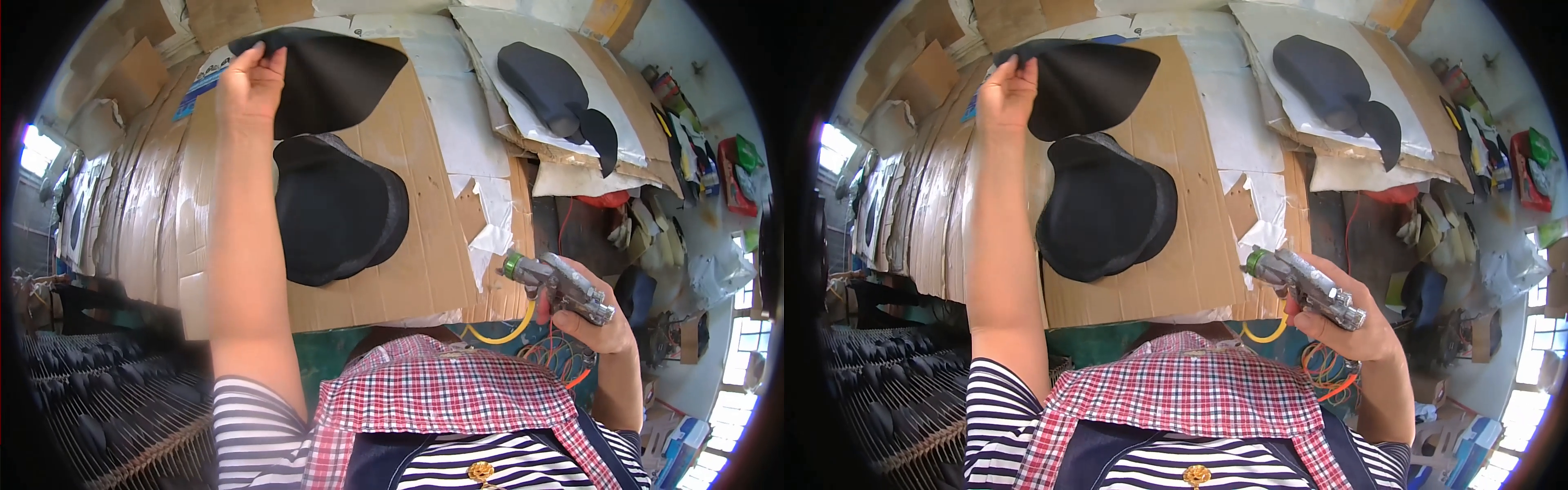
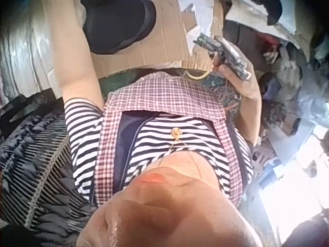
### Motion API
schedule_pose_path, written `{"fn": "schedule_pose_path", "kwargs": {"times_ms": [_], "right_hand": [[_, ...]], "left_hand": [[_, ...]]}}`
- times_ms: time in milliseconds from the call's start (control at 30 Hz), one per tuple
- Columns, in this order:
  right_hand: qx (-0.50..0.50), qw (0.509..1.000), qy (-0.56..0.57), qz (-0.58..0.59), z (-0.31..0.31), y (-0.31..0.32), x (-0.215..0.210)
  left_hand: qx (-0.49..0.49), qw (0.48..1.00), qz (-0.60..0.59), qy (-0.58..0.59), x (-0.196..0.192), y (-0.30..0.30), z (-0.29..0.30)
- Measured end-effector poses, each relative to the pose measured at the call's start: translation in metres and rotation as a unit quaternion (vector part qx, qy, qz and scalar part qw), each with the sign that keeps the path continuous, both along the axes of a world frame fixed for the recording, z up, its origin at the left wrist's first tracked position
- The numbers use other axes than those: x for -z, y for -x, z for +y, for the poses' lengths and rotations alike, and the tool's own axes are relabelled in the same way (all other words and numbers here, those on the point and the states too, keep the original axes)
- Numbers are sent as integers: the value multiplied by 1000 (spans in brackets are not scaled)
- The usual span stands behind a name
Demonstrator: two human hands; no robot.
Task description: Apply adhesive to black seat covers using a spray gun and organize the pieces on a drying rack and into a packing box.
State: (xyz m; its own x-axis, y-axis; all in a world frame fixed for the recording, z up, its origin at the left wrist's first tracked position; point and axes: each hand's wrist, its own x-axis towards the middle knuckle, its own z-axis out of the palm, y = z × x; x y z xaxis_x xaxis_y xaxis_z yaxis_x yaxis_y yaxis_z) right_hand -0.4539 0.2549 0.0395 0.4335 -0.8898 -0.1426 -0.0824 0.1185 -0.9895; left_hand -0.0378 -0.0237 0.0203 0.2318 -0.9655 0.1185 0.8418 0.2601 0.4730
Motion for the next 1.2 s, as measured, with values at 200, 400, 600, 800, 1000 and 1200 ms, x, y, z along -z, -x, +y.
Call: {"fn": "schedule_pose_path", "kwargs": {"times_ms": [200,400,600,800,1000,1200], "right_hand": [[-62,997,-33,6,6,-29,-4],[4,997,75,26,15,-37,-17],[27,997,17,72,38,-38,-43],[-17,999,-5,28,53,-83,-44],[109,989,55,79,59,-88,-56],[126,983,36,131,87,-80,-69]], "left_hand": [[24,997,18,76,-26,-46,29],[101,947,110,285,-75,-123,118],[-216,970,-27,110,-50,-237,254],[60,972,-104,204,-26,-158,330],[45,967,-24,248,9,-249,380],[-83,967,79,228,18,-289,403]]}}
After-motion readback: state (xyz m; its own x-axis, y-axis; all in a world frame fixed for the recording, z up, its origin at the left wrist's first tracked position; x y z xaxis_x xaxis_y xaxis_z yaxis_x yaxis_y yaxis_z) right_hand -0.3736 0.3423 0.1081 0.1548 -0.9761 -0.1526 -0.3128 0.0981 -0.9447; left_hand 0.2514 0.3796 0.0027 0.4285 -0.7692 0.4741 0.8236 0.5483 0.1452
